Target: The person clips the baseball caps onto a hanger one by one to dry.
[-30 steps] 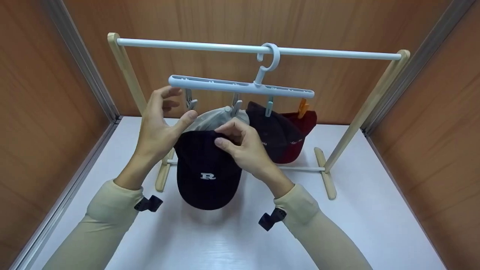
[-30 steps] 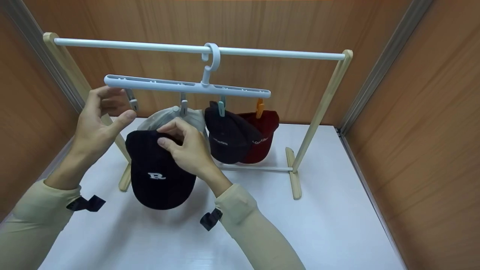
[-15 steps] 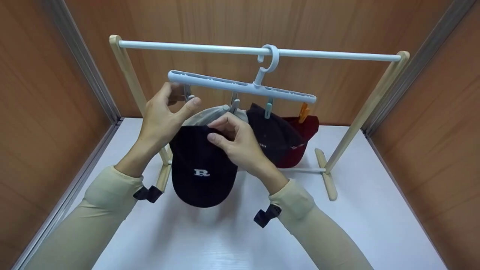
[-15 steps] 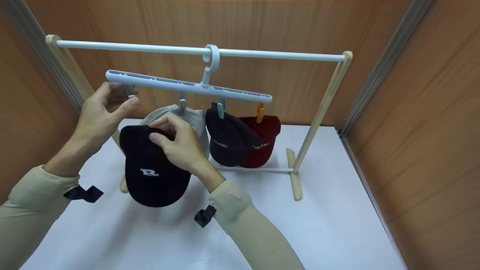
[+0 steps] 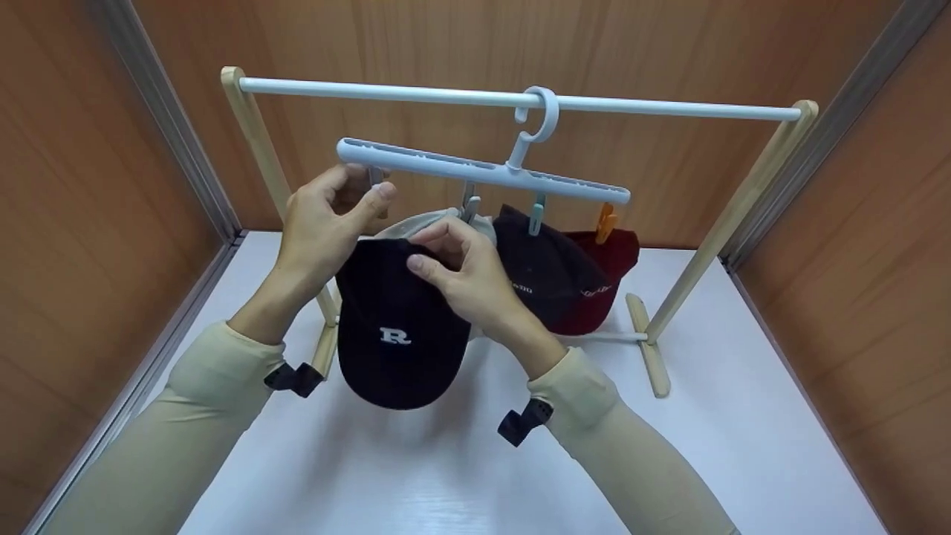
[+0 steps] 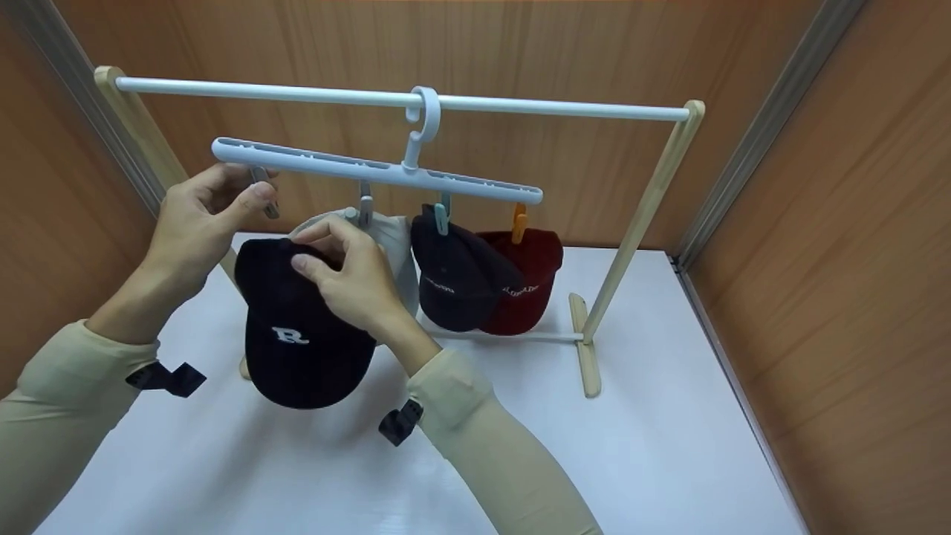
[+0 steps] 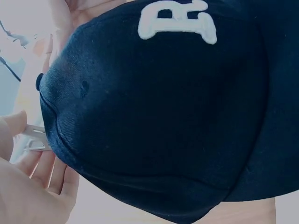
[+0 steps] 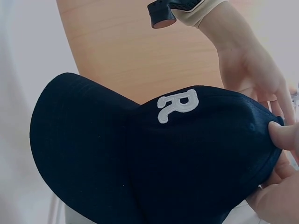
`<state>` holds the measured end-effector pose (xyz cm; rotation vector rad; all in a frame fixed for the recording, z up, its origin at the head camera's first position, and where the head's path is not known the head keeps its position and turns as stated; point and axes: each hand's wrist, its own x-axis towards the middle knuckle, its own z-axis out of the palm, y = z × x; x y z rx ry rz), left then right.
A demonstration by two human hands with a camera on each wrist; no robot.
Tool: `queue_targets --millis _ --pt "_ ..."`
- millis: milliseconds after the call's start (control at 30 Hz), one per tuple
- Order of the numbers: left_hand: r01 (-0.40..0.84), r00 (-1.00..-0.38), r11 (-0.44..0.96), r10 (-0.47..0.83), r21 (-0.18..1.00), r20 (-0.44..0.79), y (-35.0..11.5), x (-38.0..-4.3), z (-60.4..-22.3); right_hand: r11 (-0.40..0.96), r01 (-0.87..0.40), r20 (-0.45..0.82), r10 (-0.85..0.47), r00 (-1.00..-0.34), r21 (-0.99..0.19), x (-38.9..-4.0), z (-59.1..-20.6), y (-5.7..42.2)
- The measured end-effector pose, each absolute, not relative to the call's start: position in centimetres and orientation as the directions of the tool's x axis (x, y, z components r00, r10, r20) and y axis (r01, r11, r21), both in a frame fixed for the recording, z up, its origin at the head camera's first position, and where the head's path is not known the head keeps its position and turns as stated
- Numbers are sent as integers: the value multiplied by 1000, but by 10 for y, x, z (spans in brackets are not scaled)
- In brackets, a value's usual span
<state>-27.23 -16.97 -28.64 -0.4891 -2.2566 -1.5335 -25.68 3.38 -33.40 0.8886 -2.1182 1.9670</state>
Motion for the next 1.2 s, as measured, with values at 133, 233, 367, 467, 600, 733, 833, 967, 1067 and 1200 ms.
queue_targets --millis 133,233,367,467,600,733,833,967,1067,1200 --pt "476 -875 337 89 812 476 -170 -271 -286 -13 -495 471 -329 -818 -869 -258 -334 34" --pt "473 -878 325 94 819 470 -170 -270 -285 -9 -503 478 -326 -816 -864 -260 -335 35" --pt "463 -885 281 104 841 453 -169 -269 -286 -11 -513 489 -321 -811 -858 -263 -336 36" --pt "452 -891 253 101 855 442 -169 -269 -286 -20 -513 492 -322 -809 -858 -265 -337 36" --pt "441 -897 234 92 866 432 -170 -269 -286 -27 -511 490 -330 -807 -859 -265 -337 36" --pt "445 -896 187 92 876 435 -169 -268 -287 -29 -525 503 -336 -796 -851 -266 -337 36" --pt "451 -892 139 95 882 441 -168 -270 -287 -36 -537 515 -341 -786 -843 -268 -338 36" --pt "452 -891 103 94 886 444 -165 -270 -287 -49 -542 523 -348 -778 -839 -269 -339 37" --pt "453 -891 103 87 885 446 -165 -270 -287 -59 -541 524 -351 -776 -839 -270 -340 37" --pt "449 -893 105 85 887 442 -165 -269 -287 -68 -547 533 -349 -771 -834 -272 -340 37"
